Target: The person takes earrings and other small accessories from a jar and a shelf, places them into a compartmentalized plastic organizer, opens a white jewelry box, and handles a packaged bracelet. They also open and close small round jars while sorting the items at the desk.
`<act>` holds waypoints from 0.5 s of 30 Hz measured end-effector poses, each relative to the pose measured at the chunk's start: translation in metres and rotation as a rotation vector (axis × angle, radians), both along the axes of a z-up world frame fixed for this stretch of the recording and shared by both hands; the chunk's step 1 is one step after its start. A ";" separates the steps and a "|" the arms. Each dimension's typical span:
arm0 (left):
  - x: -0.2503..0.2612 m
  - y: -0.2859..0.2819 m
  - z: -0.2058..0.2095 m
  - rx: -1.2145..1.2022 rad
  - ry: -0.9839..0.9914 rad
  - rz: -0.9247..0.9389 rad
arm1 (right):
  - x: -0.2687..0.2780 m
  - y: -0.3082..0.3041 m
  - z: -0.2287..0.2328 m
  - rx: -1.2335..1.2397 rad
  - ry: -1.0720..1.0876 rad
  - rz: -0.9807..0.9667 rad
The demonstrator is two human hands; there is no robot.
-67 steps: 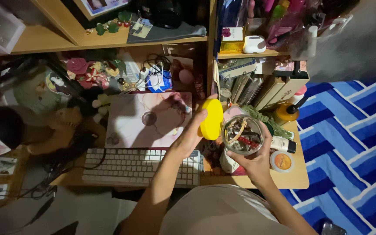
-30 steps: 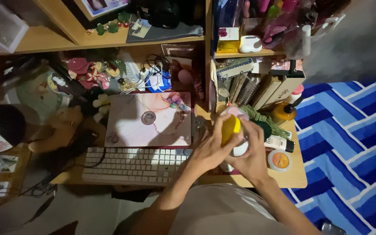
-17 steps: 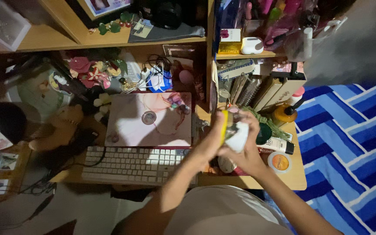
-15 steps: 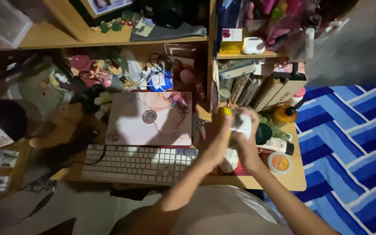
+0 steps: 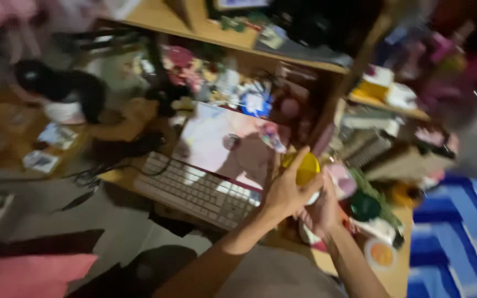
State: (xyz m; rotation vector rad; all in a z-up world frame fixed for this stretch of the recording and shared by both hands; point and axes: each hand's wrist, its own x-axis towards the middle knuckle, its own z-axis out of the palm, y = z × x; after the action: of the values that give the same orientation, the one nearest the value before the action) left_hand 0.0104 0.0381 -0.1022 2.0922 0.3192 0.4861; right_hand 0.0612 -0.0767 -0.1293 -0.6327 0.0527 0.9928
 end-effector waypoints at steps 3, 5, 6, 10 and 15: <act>-0.001 0.024 -0.017 0.080 0.147 0.047 | 0.001 0.027 -0.011 0.378 0.096 0.177; -0.004 0.049 -0.033 -0.051 0.257 -0.024 | 0.007 0.049 -0.018 -0.304 0.040 -0.031; -0.006 0.063 -0.040 -0.115 0.309 -0.066 | 0.009 0.057 -0.021 -0.355 0.016 0.030; -0.017 0.106 -0.053 0.101 0.132 -0.178 | 0.016 0.084 -0.023 -0.583 -0.071 0.168; -0.002 0.118 -0.048 0.307 0.087 -0.279 | 0.013 0.083 -0.040 -0.464 -0.115 0.030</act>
State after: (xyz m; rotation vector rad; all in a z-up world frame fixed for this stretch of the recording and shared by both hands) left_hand 0.0085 0.1558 -0.1500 2.4139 -0.0030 0.2904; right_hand 0.0739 0.0060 -0.1695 -1.1164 0.1762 0.9773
